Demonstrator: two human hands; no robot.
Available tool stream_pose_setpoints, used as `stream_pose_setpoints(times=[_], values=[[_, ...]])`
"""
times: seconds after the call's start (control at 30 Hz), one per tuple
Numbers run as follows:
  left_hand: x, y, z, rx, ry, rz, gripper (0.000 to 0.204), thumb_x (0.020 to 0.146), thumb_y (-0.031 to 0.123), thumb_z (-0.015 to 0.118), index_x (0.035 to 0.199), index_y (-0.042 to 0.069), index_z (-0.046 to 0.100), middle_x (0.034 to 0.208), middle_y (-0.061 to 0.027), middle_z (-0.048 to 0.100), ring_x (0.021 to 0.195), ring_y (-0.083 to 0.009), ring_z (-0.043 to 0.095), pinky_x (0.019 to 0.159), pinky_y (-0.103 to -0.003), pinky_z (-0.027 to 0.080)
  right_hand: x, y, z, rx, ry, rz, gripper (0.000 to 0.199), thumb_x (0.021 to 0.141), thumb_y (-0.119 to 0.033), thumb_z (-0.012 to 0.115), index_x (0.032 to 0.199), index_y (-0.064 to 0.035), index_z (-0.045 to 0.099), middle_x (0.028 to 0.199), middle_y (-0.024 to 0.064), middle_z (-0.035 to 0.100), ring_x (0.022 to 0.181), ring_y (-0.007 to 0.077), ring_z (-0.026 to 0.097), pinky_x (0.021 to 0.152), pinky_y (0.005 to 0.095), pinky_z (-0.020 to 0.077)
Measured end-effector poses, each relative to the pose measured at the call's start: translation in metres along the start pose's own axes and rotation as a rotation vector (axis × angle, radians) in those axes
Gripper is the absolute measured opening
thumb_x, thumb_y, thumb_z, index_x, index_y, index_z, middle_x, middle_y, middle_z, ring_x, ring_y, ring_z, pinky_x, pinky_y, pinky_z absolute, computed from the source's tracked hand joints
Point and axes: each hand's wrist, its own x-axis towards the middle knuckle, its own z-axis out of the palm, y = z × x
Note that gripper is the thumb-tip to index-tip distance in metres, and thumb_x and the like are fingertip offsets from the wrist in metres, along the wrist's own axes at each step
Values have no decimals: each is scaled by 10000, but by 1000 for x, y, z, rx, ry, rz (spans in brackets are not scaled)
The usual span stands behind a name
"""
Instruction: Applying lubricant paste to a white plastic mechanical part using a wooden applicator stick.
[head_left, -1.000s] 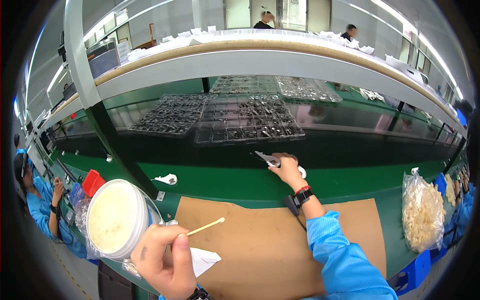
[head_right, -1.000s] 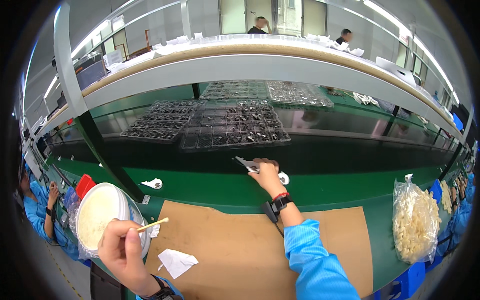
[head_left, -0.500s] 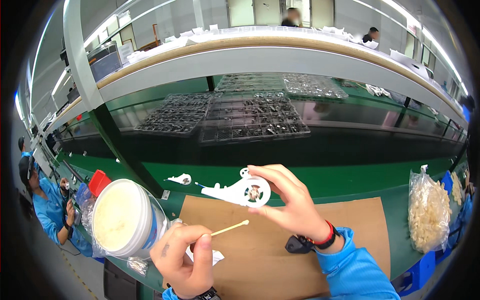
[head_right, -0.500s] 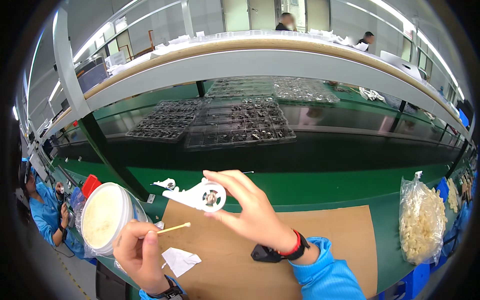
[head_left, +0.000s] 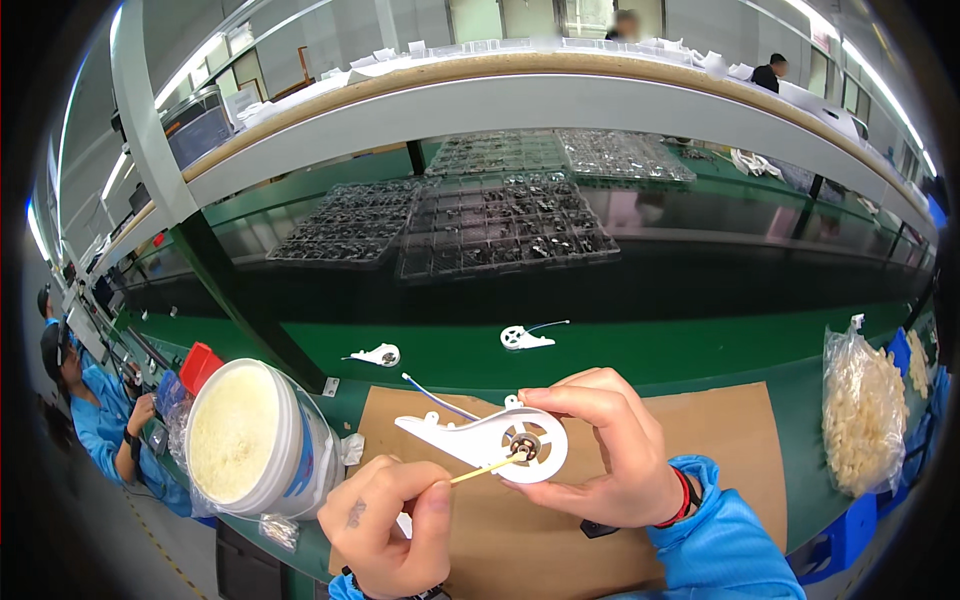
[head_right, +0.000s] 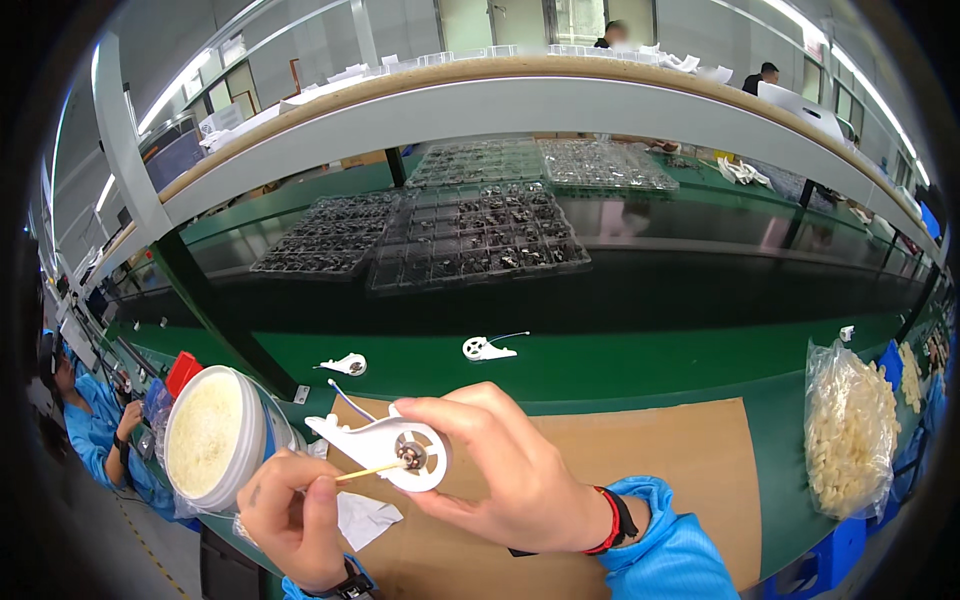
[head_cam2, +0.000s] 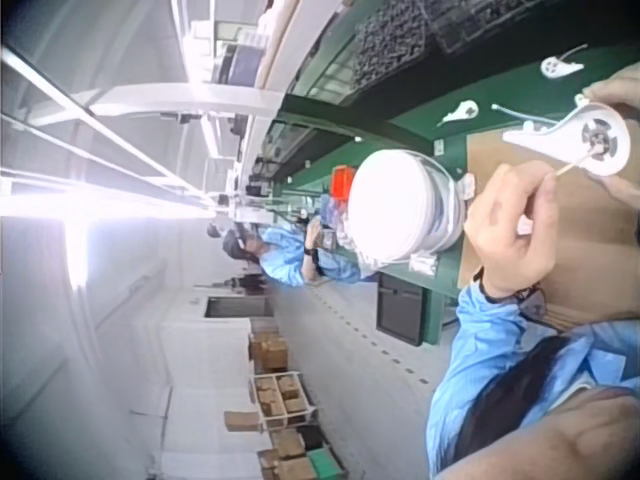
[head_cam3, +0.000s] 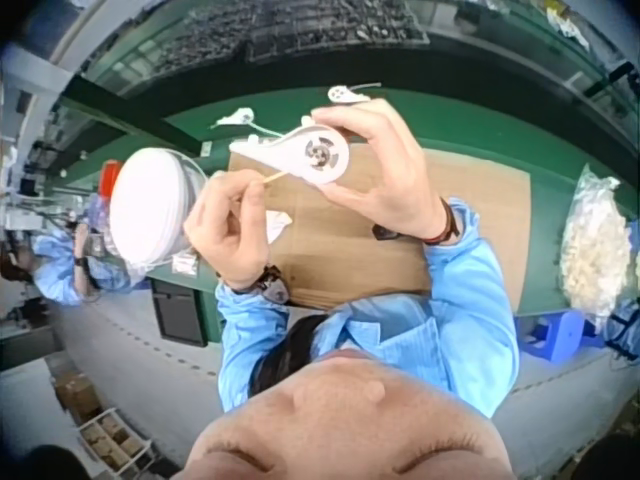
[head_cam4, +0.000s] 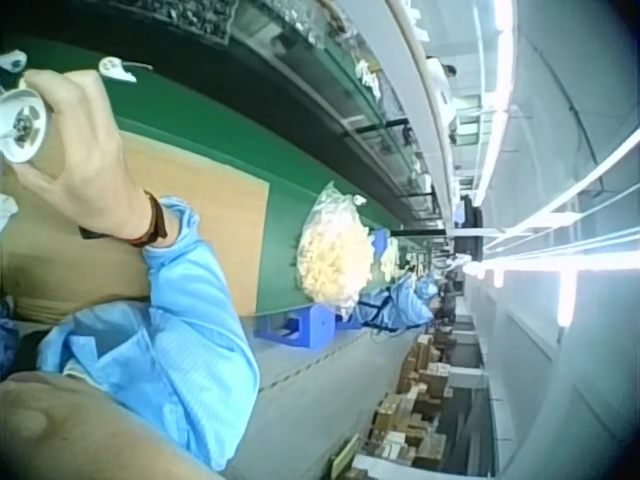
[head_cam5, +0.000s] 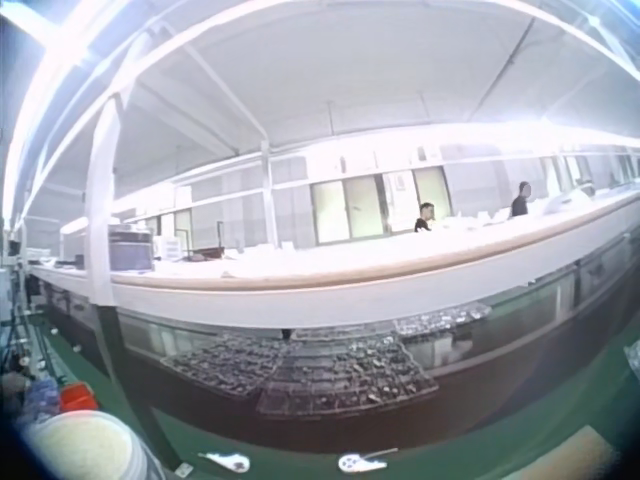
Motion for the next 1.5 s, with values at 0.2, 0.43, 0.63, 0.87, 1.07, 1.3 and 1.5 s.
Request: stream_pose_setpoints(times=[0.2,0.43,0.63,0.87,1.07,1.3,1.5], values=[[8,5,-2,-54,-110,115,21,773,-55,591,784,-37,596,631,-80,537,512,-130,424,459,-249,305,0,0,-3,14,-2,0,636,603,-40,815,1156,19,507,1055,131,577,894,224,584,744,300,507],[3,-2,6,30,-76,165,17,745,-17,596,758,-27,590,631,-83,549,515,-141,453,469,-251,312,0,1,-7,-25,-1,21,629,588,-54,840,1118,26,510,1018,145,579,898,213,598,759,295,535],[6,4,-6,29,-121,199,98,729,-84,624,806,-23,618,688,-108,606,539,-185,507,483,-273,369,1,-4,-6,-2,-22,45,640,581,-59,845,1118,38,511,1006,152,578,902,211,608,766,292,552],[5,5,-5,23,-84,227,124,720,-91,638,822,-21,630,707,-106,617,574,-197,536,503,-267,395,0,-4,-7,6,-28,60,645,581,-64,846,1121,44,511,1006,155,579,905,218,615,767,295,553],[5,5,-6,29,-80,229,131,718,-99,633,822,-19,632,704,-102,611,577,-195,535,511,-268,403,3,-2,-6,-11,-28,67,635,590,-75,844,1118,43,512,1012,157,585,911,220,616,778,302,547],[7,6,-5,20,-112,198,144,711,-96,638,830,-15,632,665,-97,586,535,-178,502,474,-263,365,2,-2,-6,-23,-27,73,630,592,-90,847,1115,32,517,1001,158,599,887,214,616,766,297,542],[8,4,-3,13,-91,233,145,707,-77,653,828,-2,630,640,-89,572,501,-176,485,450,-265,342,3,-4,-6,-32,-19,59,620,591,-86,844,1107,35,523,984,153,607,879,214,618,749,296,547]])
